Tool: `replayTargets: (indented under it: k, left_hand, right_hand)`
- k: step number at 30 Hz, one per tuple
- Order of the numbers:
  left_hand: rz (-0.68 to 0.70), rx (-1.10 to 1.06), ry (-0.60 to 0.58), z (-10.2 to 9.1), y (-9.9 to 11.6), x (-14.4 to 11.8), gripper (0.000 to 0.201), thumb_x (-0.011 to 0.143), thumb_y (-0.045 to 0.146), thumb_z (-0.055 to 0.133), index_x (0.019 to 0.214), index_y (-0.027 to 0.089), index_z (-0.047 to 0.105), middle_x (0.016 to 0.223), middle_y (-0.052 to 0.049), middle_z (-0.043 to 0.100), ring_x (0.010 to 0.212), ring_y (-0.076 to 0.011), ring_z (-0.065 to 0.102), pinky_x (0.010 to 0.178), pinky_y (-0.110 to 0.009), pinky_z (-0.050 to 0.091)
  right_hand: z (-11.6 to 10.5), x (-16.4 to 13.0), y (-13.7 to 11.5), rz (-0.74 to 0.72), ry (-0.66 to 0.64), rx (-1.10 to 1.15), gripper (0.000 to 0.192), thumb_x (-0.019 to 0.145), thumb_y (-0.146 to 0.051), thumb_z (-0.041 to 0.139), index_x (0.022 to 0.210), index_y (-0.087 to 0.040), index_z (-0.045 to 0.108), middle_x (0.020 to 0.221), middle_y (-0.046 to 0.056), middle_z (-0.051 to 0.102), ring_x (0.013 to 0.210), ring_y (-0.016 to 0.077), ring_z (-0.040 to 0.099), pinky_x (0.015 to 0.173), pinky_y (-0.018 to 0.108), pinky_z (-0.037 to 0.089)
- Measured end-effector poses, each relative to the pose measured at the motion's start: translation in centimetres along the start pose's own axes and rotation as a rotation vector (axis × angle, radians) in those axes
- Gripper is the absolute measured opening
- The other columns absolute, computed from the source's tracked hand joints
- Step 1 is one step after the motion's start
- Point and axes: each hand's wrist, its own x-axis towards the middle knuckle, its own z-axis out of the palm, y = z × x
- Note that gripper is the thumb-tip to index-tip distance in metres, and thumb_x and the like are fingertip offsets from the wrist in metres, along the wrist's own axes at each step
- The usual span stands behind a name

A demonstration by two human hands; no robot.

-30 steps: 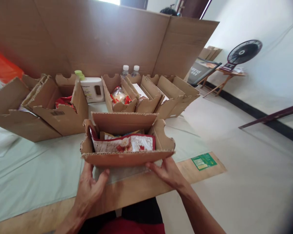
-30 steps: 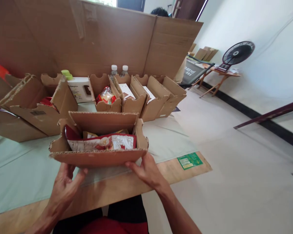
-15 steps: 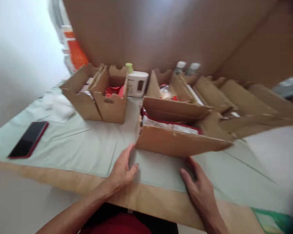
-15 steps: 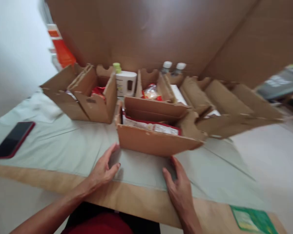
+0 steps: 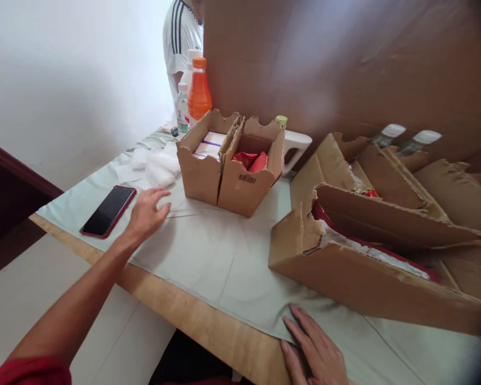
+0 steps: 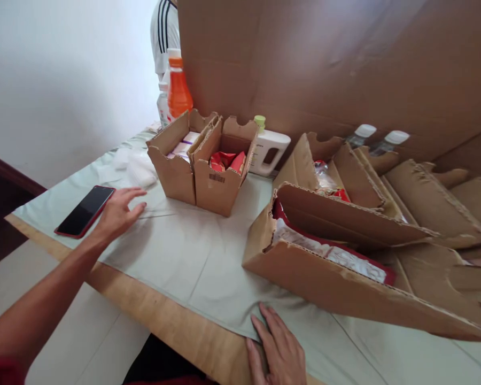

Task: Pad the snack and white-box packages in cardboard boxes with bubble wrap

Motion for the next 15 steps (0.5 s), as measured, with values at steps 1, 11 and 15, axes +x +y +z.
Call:
replayTargets:
  k: [1, 11, 15]
  left_hand:
    - [-0.032, 0.031, 0.041, -0.1, -1.1, 1.7, 0.037, 0.084, 0.027, 0.060, 0.117, 0.015, 0.073, 0.141, -0.020, 0.064, 0.138, -0.0405, 0.054, 0.116, -0.060, 0.044]
    - [-0.157, 0.018, 0.215, 1.6, -3.5, 7.5, 0.011, 0.078, 0.010, 0.063, 0.085, 0.018, 0.064, 0.125, -0.019, 0.067, 0.131, -0.0408, 0.056, 0.116, -0.062, 0.036]
    - [-0.140, -0.114, 0.369, -0.8, -1.9, 5.7, 0.005, 0.081, 0.015, 0.061, 0.082, 0.020, 0.062, 0.127, -0.016, 0.069, 0.133, -0.0339, 0.056, 0.117, -0.051, 0.039]
  right_hand:
    - [-0.1, 0.1, 0.1, 0.008, -0.011, 0.011, 0.031, 0.104, -0.029, 0.052, 0.130, -0.018, 0.064, 0.131, 0.016, 0.073, 0.117, 0.0310, 0.073, 0.089, 0.043, 0.057]
    - [-0.4, -0.1, 0.1, 0.101, -0.036, 0.098, 0.035, 0.098, -0.026, 0.059, 0.133, -0.025, 0.064, 0.136, 0.013, 0.073, 0.120, 0.0338, 0.073, 0.091, 0.048, 0.060]
    - [-0.3, -0.1, 0.1, 0.101, 0.010, 0.112, 0.032, 0.099, -0.025, 0.058, 0.131, -0.024, 0.066, 0.133, 0.013, 0.074, 0.119, 0.0328, 0.073, 0.089, 0.047, 0.060]
